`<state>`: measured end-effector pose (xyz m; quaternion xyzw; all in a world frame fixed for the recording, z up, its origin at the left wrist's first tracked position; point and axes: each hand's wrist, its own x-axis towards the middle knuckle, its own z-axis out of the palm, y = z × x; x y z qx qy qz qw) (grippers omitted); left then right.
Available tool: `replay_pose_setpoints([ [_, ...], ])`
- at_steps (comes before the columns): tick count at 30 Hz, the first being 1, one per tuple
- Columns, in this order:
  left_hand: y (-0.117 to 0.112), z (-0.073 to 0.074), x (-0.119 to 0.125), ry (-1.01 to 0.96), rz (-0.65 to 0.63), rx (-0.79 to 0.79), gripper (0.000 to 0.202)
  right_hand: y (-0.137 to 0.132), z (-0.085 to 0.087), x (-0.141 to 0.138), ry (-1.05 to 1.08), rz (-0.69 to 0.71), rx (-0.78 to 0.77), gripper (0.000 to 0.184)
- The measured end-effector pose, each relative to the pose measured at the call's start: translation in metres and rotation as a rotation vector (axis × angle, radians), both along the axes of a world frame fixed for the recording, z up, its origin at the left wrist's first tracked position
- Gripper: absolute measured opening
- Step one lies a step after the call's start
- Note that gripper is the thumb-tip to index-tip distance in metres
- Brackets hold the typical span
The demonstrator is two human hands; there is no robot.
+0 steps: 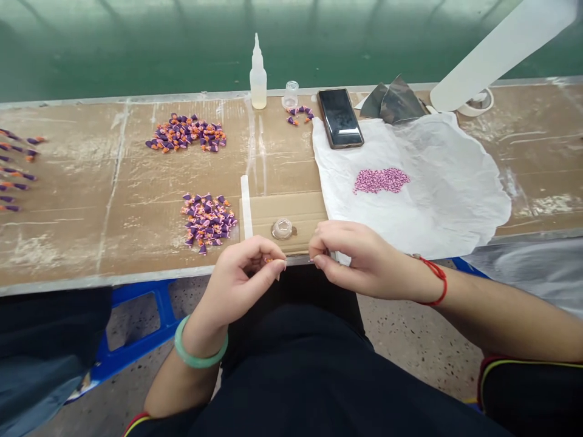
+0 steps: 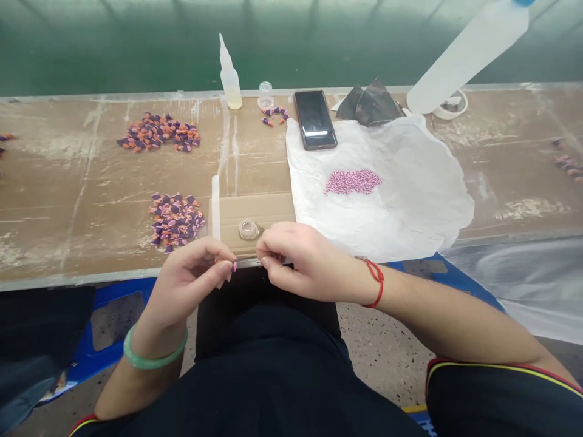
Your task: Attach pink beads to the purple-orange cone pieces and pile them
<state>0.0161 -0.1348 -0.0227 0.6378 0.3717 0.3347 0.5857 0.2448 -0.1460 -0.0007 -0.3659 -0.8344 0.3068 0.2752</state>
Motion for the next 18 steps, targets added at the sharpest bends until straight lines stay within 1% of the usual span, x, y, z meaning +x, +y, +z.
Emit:
replay_pose_setpoints([
  [4,-0.004,-0.013,-0.008,-0.097,0.115,-0.144,0.009,0.025,-0.004,-0.001,-0.156,-0.015,0.122,0.016],
  [6,-0.006,-0.018,-0.009,-0.112,0.137,-0.201,0.01,0.04,-0.006,-0.004,-0.273,-0.005,0.15,0.017],
  [9,-0.007,-0.021,-0.008,-0.114,0.136,-0.275,0.015,0.058,-0.006,-0.011,-0.463,0.027,0.138,0.019],
  [14,-0.004,-0.023,-0.008,-0.125,0.131,-0.314,0.021,0.071,0.003,-0.024,-0.716,0.083,0.145,0.023],
  [18,-0.003,-0.026,-0.009,-0.115,0.135,-0.328,0.023,0.074,0.009,-0.031,-0.816,0.131,0.154,0.023],
])
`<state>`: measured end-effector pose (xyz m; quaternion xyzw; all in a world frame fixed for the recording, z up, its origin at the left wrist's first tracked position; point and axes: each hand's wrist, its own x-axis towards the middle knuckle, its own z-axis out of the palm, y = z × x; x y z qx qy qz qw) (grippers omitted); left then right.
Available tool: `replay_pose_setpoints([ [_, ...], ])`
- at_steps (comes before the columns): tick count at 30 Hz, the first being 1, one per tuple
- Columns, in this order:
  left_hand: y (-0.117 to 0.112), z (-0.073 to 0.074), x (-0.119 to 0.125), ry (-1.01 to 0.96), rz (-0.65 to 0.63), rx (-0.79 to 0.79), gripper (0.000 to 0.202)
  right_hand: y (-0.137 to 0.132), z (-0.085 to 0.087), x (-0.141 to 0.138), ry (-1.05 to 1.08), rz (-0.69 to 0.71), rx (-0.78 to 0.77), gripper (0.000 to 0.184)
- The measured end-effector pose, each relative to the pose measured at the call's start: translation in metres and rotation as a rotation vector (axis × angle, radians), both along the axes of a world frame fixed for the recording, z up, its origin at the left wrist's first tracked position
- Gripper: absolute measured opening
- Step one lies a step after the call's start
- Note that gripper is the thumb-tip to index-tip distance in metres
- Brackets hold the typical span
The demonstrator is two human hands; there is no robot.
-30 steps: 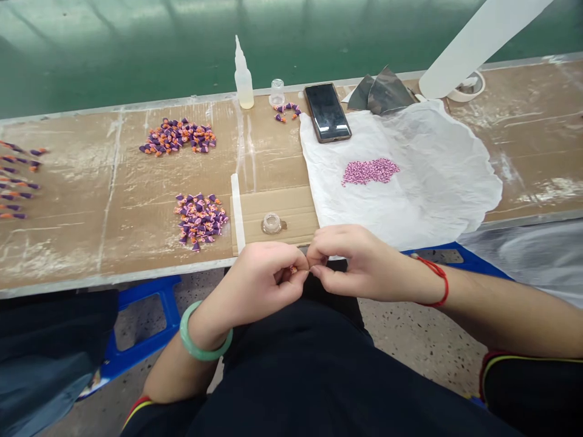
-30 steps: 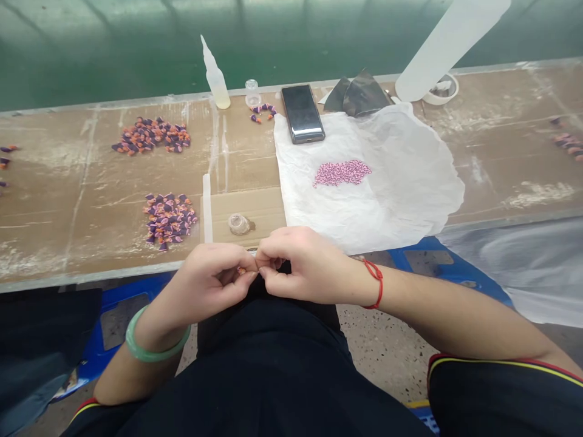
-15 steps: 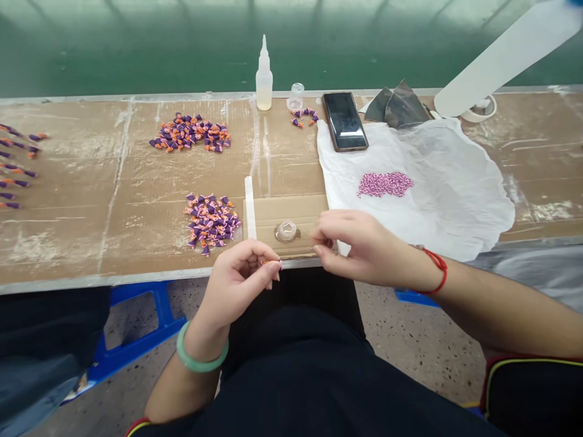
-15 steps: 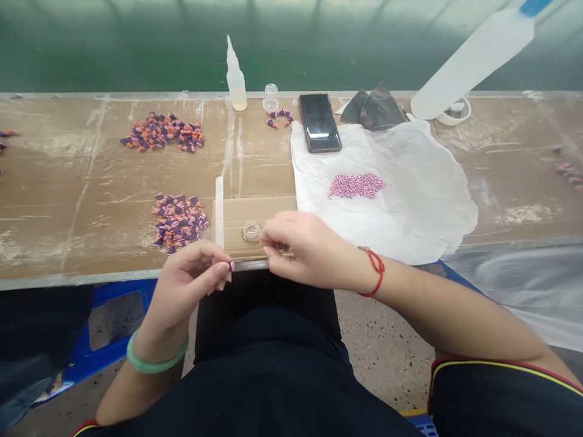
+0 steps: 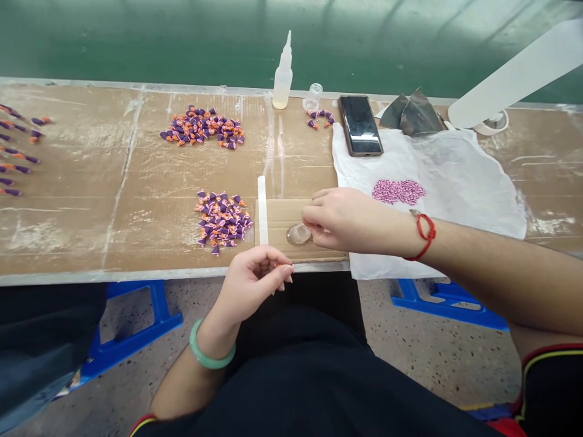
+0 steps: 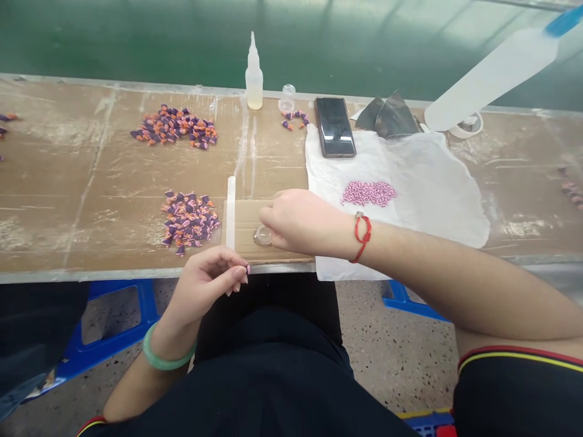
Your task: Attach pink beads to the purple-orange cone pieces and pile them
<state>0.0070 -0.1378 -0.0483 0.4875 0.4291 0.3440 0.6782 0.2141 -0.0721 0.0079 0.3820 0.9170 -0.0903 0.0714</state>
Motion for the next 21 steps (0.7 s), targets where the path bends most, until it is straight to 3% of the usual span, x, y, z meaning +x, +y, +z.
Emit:
replay_pose_setpoints([
  [7,0.001,-0.004,0.0,-0.018,-0.006,-0.004,0.023,0.005,0.0,-0.005,-0.076,0.018,-0.026,0.022],
  [12,-0.001,-0.005,0.001,-0.119,0.078,-0.004,0.025,0.0,0.004,0.0,0.166,-0.055,-0.06,0.023],
  [14,-0.002,-0.003,0.002,-0.212,0.157,0.01,0.026,-0.009,0.009,0.002,0.381,-0.159,-0.186,0.018],
  [18,-0.007,0.006,0.009,-0.323,0.279,0.109,0.021,-0.031,0.019,-0.001,0.725,-0.405,-0.615,0.019],
  [21,-0.012,0.013,0.014,-0.329,0.305,0.192,0.017,-0.044,0.024,-0.005,0.848,-0.462,-0.816,0.019],
])
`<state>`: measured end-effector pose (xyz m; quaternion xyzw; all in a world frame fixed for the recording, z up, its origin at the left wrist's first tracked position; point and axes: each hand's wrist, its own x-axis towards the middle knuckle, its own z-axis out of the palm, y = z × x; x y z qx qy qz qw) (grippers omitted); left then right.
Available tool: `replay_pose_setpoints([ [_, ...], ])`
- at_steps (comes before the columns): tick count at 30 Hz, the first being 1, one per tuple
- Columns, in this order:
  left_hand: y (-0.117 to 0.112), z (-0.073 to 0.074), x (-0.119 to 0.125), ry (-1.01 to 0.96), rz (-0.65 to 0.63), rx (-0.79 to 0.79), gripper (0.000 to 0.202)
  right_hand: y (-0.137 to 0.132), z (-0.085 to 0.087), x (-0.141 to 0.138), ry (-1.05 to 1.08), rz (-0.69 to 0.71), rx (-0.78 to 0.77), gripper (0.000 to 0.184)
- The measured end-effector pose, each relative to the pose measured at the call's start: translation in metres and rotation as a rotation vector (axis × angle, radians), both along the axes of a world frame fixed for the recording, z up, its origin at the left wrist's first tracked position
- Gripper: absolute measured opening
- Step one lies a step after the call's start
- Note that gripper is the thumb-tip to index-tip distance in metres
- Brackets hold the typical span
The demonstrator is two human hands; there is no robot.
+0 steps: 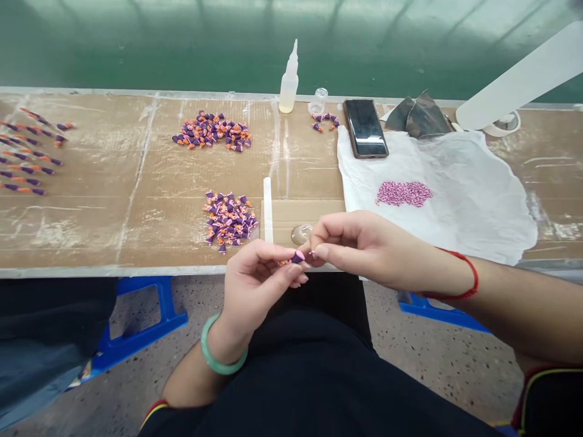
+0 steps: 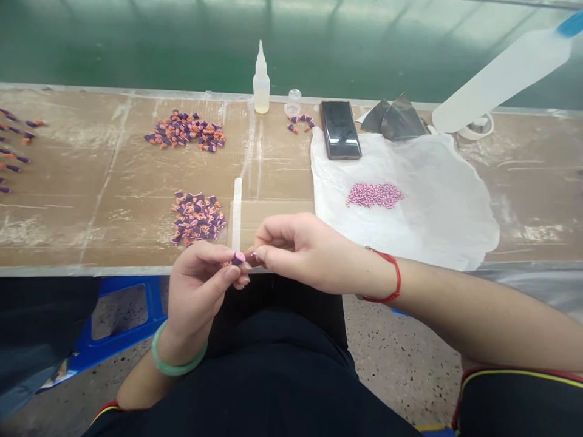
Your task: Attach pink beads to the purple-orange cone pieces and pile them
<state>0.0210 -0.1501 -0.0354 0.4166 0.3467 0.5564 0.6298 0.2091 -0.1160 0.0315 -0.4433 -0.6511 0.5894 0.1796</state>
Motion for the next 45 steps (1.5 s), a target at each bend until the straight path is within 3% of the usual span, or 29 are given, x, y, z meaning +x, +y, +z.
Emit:
replay_pose_setpoints([
  [7,-0.009,0.003,0.004,-0.028,-0.01,0.065,0.009,-0.013,0.004,0.0,0.043,-0.02,-0.025,0.014],
  [36,-0.017,0.014,0.015,0.088,0.043,0.053,0.018,-0.028,0.01,0.007,-0.103,0.03,0.447,0.015],
  [41,-0.015,0.015,0.017,0.045,0.028,0.083,0.012,-0.028,0.007,0.007,-0.12,0.033,0.522,0.016],
  [45,-0.014,0.012,0.016,0.137,0.024,0.17,0.013,-0.026,0.008,0.011,-0.146,0.06,0.571,0.017],
])
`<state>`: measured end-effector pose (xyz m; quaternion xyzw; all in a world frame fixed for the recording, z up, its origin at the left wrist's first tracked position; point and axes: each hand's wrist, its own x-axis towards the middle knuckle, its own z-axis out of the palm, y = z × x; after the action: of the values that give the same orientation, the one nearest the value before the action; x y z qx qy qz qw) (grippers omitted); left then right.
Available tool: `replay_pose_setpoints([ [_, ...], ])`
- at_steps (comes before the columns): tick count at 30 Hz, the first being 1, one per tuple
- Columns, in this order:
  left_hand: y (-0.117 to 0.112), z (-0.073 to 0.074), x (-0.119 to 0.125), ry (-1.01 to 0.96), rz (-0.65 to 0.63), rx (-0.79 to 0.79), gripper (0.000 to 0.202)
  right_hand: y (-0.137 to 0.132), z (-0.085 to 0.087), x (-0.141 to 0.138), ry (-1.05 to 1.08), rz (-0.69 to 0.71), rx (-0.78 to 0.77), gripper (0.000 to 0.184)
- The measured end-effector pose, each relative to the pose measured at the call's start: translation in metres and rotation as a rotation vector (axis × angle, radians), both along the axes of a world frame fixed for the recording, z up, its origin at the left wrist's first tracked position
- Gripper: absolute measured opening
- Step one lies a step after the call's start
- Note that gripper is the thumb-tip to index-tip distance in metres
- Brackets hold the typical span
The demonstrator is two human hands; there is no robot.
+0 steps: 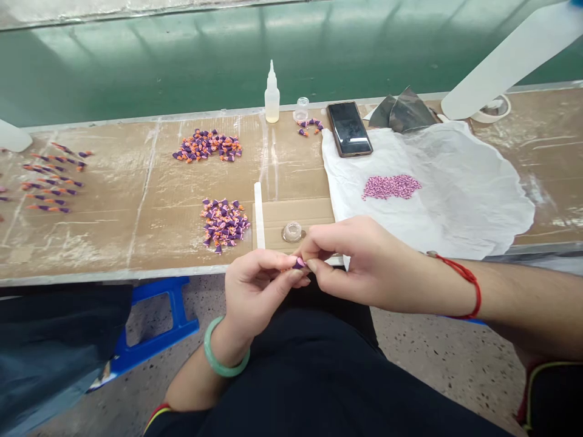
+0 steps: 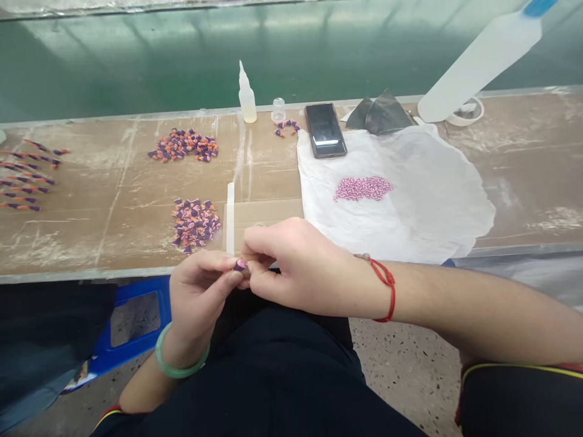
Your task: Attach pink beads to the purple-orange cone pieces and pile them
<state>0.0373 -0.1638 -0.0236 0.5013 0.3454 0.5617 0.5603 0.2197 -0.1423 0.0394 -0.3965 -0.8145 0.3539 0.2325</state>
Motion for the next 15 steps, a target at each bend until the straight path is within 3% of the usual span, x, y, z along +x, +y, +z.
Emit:
replay_pose_setpoints([
  [4,0.002,-0.004,-0.007,0.214,0.032,0.238,0.01,0.0,0.006,0.011,-0.035,0.032,0.045,0.015],
  [11,0.013,-0.004,-0.012,0.501,0.136,0.788,0.028,-0.003,-0.006,0.04,-0.032,-0.13,0.143,0.014],
  [15,0.024,-0.004,-0.017,0.595,0.153,0.765,0.026,-0.002,-0.018,0.055,-0.046,-0.162,0.104,0.017],
])
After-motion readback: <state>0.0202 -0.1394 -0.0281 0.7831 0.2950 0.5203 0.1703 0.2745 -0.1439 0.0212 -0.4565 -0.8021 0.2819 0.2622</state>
